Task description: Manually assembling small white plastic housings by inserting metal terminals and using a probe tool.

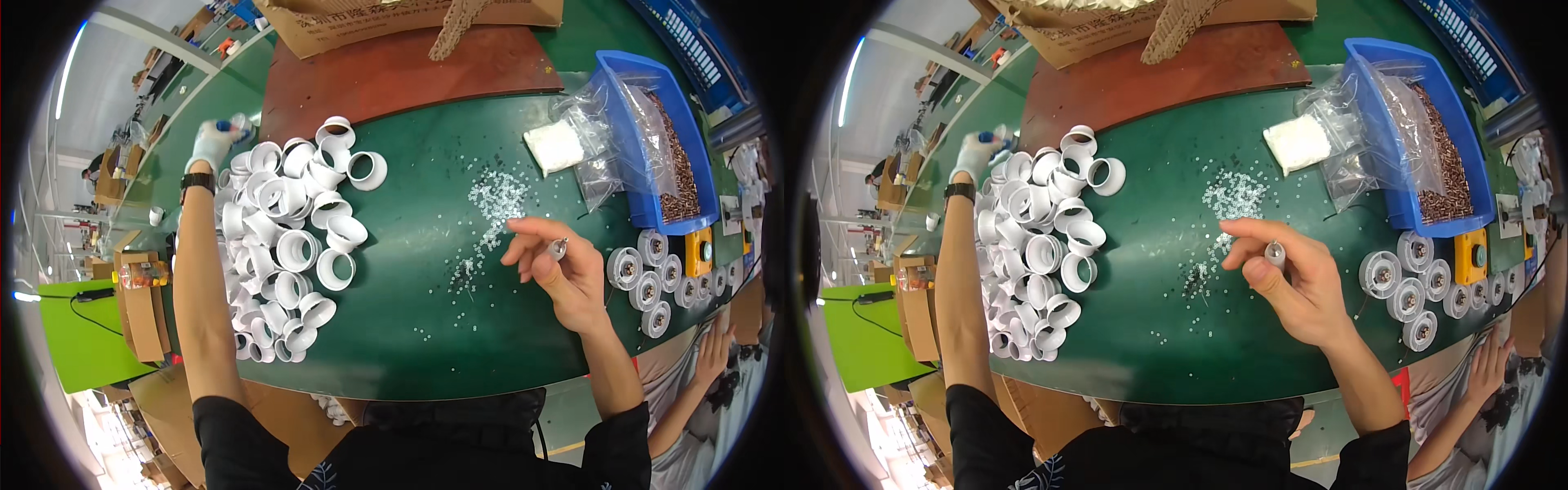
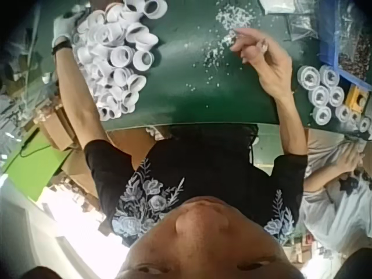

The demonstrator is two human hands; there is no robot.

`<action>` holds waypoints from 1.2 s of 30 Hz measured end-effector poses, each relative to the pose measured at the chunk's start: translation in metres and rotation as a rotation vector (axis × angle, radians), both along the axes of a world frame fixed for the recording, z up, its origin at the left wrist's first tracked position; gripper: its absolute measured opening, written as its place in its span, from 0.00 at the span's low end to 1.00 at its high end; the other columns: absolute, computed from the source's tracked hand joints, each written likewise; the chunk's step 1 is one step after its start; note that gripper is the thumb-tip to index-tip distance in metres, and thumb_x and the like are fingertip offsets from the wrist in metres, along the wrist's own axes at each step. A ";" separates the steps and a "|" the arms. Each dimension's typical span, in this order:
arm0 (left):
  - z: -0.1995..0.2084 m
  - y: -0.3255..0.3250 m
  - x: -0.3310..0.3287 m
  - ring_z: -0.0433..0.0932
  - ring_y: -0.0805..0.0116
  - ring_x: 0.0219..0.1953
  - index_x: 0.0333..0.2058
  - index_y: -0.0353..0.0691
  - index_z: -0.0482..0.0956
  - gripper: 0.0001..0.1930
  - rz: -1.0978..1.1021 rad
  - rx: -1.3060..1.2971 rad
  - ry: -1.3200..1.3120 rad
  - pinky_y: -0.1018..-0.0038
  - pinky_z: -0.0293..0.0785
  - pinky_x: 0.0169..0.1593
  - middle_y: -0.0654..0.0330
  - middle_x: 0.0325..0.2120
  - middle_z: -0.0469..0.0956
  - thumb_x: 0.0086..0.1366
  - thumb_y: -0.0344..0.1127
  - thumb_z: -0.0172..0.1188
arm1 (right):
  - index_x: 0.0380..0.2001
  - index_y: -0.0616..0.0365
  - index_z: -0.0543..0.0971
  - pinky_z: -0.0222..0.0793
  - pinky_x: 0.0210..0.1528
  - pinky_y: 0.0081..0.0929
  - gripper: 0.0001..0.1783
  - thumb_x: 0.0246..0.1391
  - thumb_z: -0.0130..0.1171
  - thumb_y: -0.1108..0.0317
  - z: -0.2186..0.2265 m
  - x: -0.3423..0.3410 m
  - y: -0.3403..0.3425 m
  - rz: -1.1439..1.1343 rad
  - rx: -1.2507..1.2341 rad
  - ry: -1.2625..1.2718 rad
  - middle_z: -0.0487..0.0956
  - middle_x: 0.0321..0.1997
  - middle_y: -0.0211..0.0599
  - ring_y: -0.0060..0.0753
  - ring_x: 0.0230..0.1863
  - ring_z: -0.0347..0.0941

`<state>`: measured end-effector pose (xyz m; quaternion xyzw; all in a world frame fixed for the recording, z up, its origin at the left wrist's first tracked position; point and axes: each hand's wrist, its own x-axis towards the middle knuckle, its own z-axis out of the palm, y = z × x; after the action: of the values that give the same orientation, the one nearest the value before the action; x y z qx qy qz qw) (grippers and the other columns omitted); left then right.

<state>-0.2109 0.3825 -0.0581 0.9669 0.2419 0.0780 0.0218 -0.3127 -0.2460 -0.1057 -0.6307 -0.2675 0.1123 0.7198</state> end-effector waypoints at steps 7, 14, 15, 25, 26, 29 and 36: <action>0.054 -0.149 -0.046 0.80 0.64 0.45 0.49 0.29 0.80 0.20 -0.262 -0.111 -0.451 0.72 0.74 0.54 0.52 0.46 0.82 0.62 0.35 0.66 | 0.63 0.64 0.74 0.60 0.29 0.17 0.26 0.69 0.56 0.58 -0.007 0.005 -0.015 -0.095 -0.085 -0.080 0.78 0.27 0.33 0.16 0.23 0.64; 0.003 -0.392 -0.182 0.81 0.54 0.37 0.58 0.37 0.75 0.29 -0.802 -0.289 -0.037 0.67 0.77 0.39 0.51 0.37 0.78 0.57 0.34 0.67 | 0.65 0.63 0.73 0.64 0.31 0.17 0.24 0.69 0.53 0.68 -0.009 -0.001 0.012 -0.102 -0.198 0.035 0.80 0.29 0.33 0.17 0.25 0.68; -0.010 -0.398 -0.180 0.81 0.54 0.37 0.58 0.37 0.75 0.29 -0.802 -0.302 -0.035 0.67 0.77 0.39 0.51 0.37 0.78 0.57 0.34 0.67 | 0.65 0.63 0.73 0.64 0.31 0.17 0.24 0.69 0.53 0.68 -0.014 -0.001 0.012 -0.103 -0.209 0.041 0.80 0.29 0.33 0.17 0.25 0.68; -0.028 -0.403 -0.157 0.77 0.58 0.27 0.61 0.35 0.73 0.26 -0.717 -0.140 0.071 0.67 0.75 0.31 0.53 0.32 0.75 0.65 0.36 0.61 | 0.60 0.64 0.77 0.70 0.33 0.21 0.23 0.62 0.61 0.73 -0.020 0.005 0.011 -0.089 -0.270 -0.167 0.82 0.34 0.37 0.23 0.31 0.77; -0.028 -0.402 -0.156 0.77 0.61 0.25 0.61 0.33 0.73 0.25 -0.740 -0.140 0.082 0.70 0.74 0.30 0.54 0.31 0.75 0.67 0.36 0.60 | 0.60 0.64 0.77 0.70 0.33 0.22 0.23 0.61 0.63 0.73 -0.020 0.005 0.011 -0.082 -0.294 -0.199 0.82 0.34 0.38 0.24 0.31 0.77; -0.030 -0.401 -0.172 0.73 0.71 0.22 0.60 0.32 0.74 0.23 -0.391 -0.989 0.003 0.77 0.69 0.26 0.59 0.29 0.75 0.71 0.38 0.56 | 0.58 0.64 0.78 0.70 0.32 0.24 0.24 0.58 0.65 0.75 -0.024 -0.002 0.018 -0.071 -0.296 -0.303 0.82 0.33 0.40 0.28 0.28 0.77; -0.039 -0.396 -0.175 0.66 0.82 0.17 0.57 0.26 0.76 0.22 -0.091 -1.769 -0.220 0.85 0.57 0.21 0.63 0.25 0.74 0.76 0.37 0.47 | 0.55 0.64 0.80 0.69 0.28 0.28 0.24 0.53 0.69 0.78 -0.023 -0.002 0.021 -0.042 -0.347 -0.340 0.81 0.30 0.42 0.34 0.25 0.76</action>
<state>-0.3856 -0.0136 -0.0975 0.5922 0.1716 -0.0456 0.7860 -0.3145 -0.2253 -0.1284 -0.7601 -0.3483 0.0336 0.5475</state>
